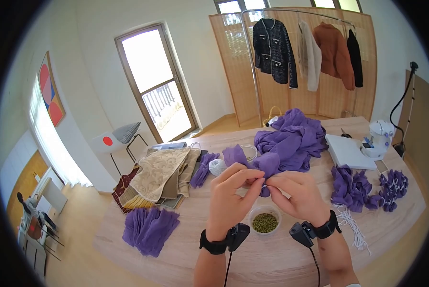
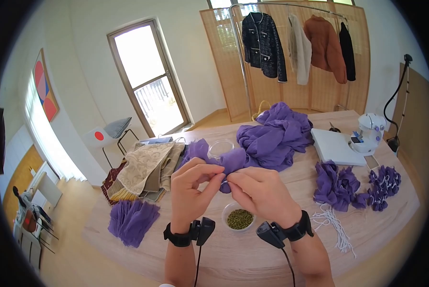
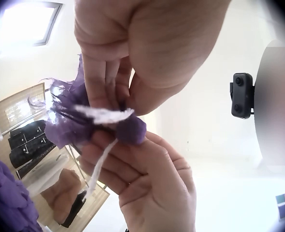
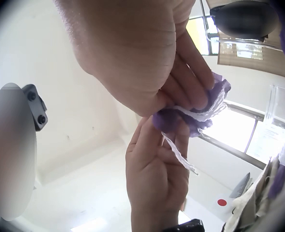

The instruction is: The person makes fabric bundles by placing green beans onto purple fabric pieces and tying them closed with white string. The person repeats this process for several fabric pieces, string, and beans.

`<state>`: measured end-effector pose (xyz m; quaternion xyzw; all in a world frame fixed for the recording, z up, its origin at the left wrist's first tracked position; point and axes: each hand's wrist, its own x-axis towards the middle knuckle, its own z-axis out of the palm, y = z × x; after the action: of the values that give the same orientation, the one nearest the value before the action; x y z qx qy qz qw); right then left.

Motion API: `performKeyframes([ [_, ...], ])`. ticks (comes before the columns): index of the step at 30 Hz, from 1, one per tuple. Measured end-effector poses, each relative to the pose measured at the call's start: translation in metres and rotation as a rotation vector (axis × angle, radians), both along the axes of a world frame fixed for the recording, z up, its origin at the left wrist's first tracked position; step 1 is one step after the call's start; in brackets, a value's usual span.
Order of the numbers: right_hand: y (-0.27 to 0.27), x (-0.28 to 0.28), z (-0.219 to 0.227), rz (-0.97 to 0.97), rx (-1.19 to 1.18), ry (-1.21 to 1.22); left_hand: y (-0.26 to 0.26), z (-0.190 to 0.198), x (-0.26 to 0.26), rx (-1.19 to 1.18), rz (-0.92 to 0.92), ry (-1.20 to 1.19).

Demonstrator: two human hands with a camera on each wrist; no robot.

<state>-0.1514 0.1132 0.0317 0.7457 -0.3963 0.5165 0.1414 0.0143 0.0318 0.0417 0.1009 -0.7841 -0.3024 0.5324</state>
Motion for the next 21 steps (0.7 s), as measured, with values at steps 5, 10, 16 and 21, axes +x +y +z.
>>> performKeyframes([
  [5, 0.002, 0.005, 0.004, 0.011, -0.006, -0.018, 0.001, 0.004, 0.000, -0.073, 0.036, -0.020],
  [10, 0.002, 0.003, 0.001, 0.014, 0.029, 0.009, 0.001, 0.006, 0.000, -0.127, 0.051, 0.001],
  [16, 0.005, 0.004, 0.001, -0.055, 0.019, 0.056, 0.006, 0.011, 0.008, -0.163, 0.057, -0.057],
  [21, 0.004, 0.005, 0.001, -0.088, -0.015, 0.072, 0.008, 0.011, 0.009, -0.187, 0.068, -0.071],
])
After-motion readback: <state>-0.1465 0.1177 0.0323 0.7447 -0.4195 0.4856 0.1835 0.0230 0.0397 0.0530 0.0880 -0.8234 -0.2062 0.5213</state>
